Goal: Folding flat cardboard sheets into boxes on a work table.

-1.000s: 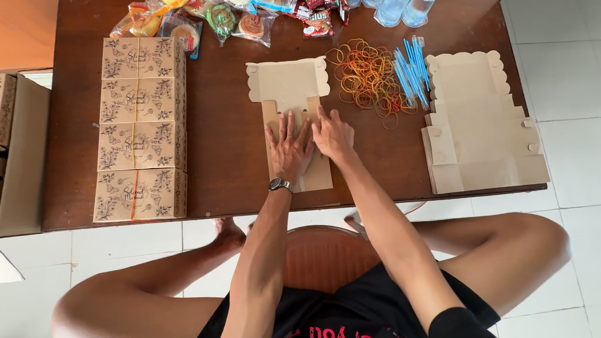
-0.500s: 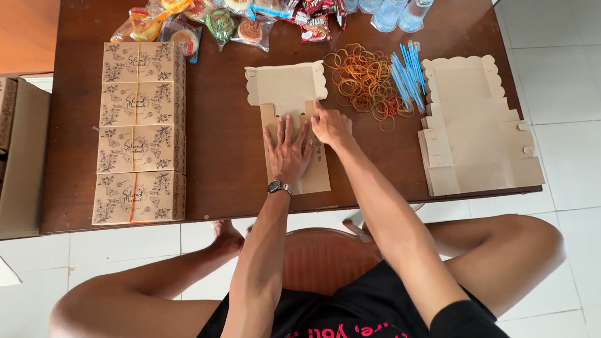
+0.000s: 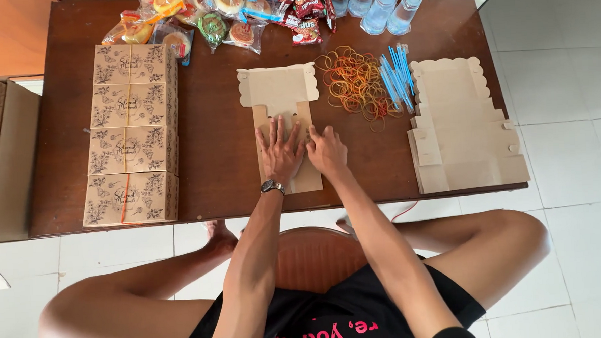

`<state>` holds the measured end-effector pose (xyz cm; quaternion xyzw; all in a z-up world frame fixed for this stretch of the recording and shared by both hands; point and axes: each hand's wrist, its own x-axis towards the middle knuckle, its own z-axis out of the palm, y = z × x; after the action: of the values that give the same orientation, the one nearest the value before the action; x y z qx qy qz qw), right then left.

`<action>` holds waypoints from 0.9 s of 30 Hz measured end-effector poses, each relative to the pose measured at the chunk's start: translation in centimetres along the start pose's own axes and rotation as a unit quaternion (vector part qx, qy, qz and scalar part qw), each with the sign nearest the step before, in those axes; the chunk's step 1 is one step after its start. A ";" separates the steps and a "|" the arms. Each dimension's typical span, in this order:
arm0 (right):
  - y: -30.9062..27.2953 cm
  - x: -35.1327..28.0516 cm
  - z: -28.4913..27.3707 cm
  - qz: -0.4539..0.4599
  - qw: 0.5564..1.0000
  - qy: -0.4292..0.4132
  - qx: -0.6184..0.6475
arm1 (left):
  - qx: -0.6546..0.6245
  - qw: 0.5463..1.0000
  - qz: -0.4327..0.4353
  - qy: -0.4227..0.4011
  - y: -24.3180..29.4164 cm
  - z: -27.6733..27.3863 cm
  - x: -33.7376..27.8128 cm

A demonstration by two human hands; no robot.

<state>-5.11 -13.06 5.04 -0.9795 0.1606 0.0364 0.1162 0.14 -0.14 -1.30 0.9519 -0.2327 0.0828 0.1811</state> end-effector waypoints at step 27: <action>5.6 13.0 6.7 0.195 0.900 0.027 0.390 | 0.071 0.985 0.006 -0.157 1.6 -4.9 0.8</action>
<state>5.21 -20.58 -4.08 -0.8055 0.3527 -0.0337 0.4750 -0.24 0.09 3.91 0.9622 -0.2573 -0.0501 0.0742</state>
